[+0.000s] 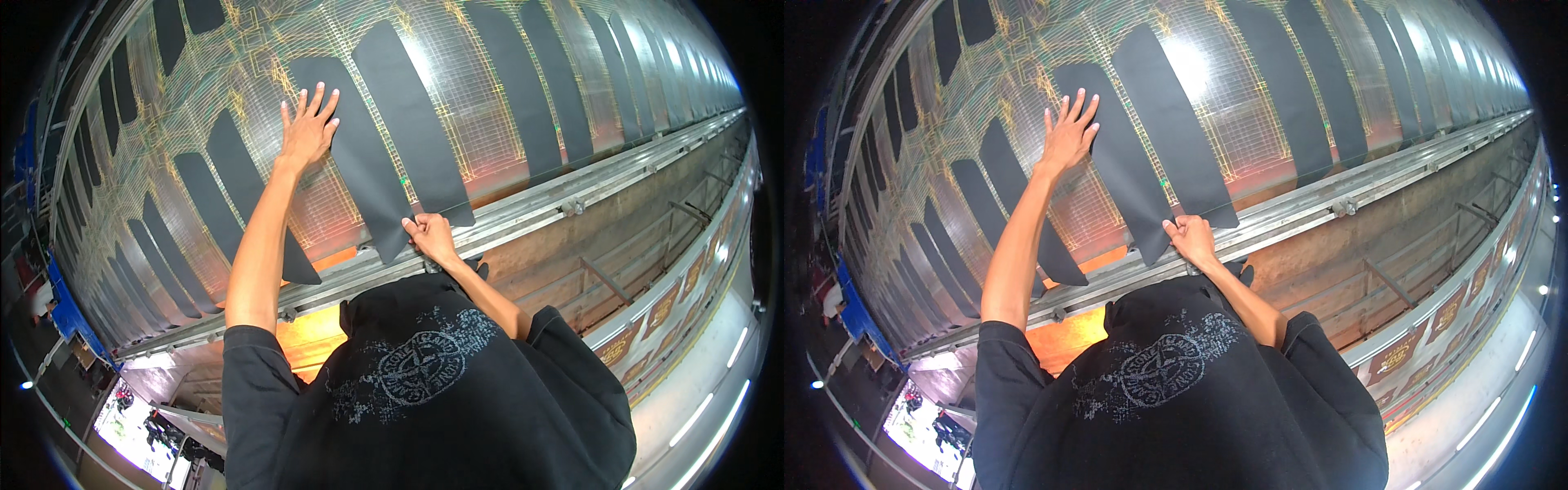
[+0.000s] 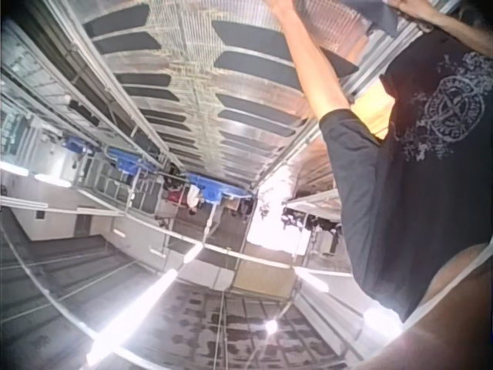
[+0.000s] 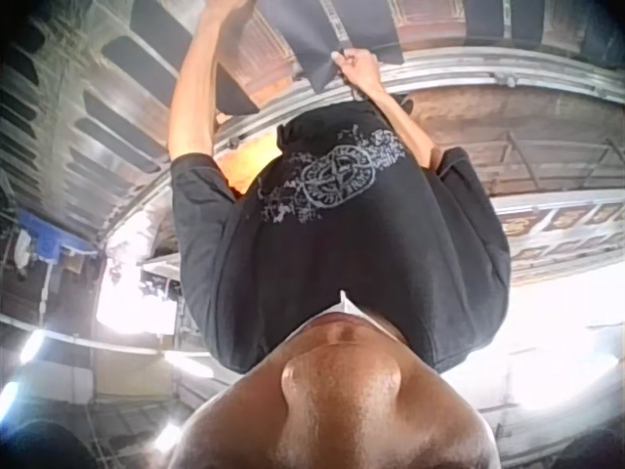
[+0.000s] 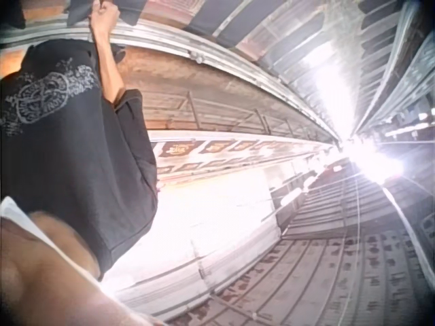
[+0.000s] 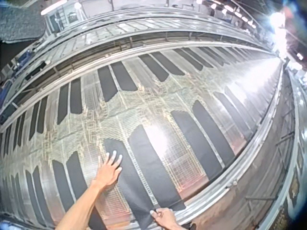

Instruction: The person repeatedly lifts, aligns, and presses down dark rectangular panels along a curved metal framework. They smooth each panel with both hands and occasionally adjust its position before moving to the next one.

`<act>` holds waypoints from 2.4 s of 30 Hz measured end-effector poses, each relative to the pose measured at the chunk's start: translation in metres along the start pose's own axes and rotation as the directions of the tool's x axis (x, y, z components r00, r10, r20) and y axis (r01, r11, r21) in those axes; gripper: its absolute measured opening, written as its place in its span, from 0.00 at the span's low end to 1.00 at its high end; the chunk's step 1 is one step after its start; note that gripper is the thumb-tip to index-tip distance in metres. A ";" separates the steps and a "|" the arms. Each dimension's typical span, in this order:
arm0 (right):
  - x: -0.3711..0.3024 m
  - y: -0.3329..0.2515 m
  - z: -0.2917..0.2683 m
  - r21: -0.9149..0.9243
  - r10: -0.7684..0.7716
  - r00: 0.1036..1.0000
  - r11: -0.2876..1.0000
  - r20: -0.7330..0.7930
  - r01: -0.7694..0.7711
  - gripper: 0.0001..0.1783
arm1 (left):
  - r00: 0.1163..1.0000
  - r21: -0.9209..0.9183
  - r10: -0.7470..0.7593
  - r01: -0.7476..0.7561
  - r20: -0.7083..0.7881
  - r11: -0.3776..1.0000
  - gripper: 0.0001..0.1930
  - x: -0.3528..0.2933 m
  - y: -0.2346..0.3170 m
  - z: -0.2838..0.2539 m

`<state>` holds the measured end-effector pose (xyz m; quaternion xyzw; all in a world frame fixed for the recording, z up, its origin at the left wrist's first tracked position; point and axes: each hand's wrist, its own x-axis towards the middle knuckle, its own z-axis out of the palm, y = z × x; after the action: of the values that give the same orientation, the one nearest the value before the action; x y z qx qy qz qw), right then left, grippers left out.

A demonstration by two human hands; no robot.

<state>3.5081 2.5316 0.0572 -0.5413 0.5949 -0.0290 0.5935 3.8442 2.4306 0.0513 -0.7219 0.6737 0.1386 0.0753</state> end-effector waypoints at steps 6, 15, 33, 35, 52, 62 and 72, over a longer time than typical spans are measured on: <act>0.004 0.010 0.006 -0.065 -0.013 0.998 0.998 -0.053 0.010 0.28 | 0.998 -0.025 0.011 -0.013 -0.056 1.000 0.31 -0.001 -0.002 0.008; 0.001 -0.003 0.005 -0.151 -0.053 0.993 0.988 -0.105 0.037 0.28 | 0.999 -0.008 -0.013 0.012 -0.042 1.000 0.31 -0.001 0.004 0.007; -0.006 -0.014 -0.001 -0.365 -0.090 0.988 0.930 -0.128 0.038 0.30 | 0.980 -0.111 0.087 -0.107 -0.178 0.988 0.31 -0.084 0.102 0.039; -0.007 -0.014 -0.004 -0.388 -0.102 0.987 0.921 -0.124 0.046 0.29 | 0.979 -0.164 0.127 -0.153 -0.159 0.975 0.31 -0.113 0.126 0.050; 0.014 0.025 -0.117 0.000 0.032 0.848 0.999 -0.529 -0.037 0.18 | 0.972 -0.320 0.125 -0.185 -0.199 0.929 0.33 -0.169 0.162 0.069; 0.027 0.046 -0.118 0.525 0.236 0.867 0.850 -0.438 0.034 0.17 | 0.968 -0.365 0.158 -0.222 -0.196 0.904 0.32 -0.176 0.159 0.065; 0.034 0.051 -0.118 0.456 0.211 0.856 0.890 -0.472 0.032 0.21 | 0.967 -0.368 0.170 -0.230 -0.189 0.901 0.29 -0.175 0.159 0.060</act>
<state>3.3997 2.4579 0.0348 -0.3335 0.7325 -0.2784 0.5241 3.6712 2.6025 0.0601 -0.6576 0.7076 0.2203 -0.1349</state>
